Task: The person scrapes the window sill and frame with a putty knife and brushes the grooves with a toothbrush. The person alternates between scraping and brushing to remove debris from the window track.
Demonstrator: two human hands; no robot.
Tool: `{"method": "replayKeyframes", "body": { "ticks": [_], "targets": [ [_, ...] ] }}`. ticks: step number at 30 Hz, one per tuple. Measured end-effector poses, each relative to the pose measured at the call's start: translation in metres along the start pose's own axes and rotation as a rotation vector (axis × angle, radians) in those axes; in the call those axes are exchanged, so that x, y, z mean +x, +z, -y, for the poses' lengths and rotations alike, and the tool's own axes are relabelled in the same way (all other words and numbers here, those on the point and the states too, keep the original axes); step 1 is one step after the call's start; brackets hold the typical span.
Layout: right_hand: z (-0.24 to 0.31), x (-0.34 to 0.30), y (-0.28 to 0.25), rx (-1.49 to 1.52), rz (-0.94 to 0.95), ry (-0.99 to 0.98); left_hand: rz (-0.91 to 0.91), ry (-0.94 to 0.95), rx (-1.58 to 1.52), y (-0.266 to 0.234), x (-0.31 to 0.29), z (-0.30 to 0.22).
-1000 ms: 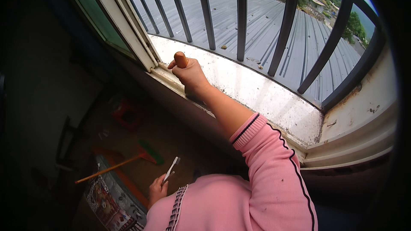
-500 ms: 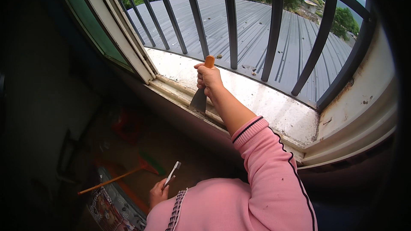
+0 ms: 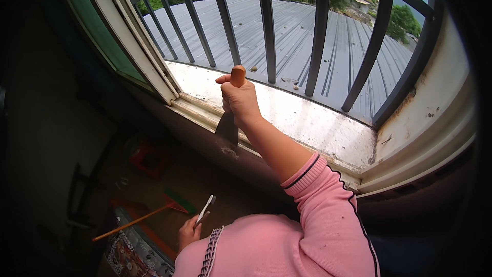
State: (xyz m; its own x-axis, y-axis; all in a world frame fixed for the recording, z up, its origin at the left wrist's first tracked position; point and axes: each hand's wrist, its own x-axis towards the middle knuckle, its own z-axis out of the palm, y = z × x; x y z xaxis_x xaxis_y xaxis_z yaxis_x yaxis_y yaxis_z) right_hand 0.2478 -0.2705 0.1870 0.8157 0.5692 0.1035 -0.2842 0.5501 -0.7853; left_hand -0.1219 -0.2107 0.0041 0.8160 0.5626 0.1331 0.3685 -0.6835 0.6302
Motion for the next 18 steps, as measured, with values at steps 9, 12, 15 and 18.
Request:
{"method": "replayKeyframes", "body": {
  "ticks": [9,12,15,18],
  "targets": [
    [-0.032,0.012,0.030,-0.373,0.113,-0.245,0.005,0.021,-0.010,-0.001,0.002,0.007],
    [-0.053,0.017,0.032,-0.462,0.130,-0.245,0.023,0.002,-0.003,-0.001,-0.001,0.008],
    [-0.059,0.014,0.027,-0.587,0.166,-0.334,0.027,-0.023,-0.016,-0.001,-0.002,0.006],
    [-0.048,0.008,0.013,-0.709,0.237,-0.214,0.005,-0.016,-0.029,-0.002,-0.002,0.011]
  ]
}}
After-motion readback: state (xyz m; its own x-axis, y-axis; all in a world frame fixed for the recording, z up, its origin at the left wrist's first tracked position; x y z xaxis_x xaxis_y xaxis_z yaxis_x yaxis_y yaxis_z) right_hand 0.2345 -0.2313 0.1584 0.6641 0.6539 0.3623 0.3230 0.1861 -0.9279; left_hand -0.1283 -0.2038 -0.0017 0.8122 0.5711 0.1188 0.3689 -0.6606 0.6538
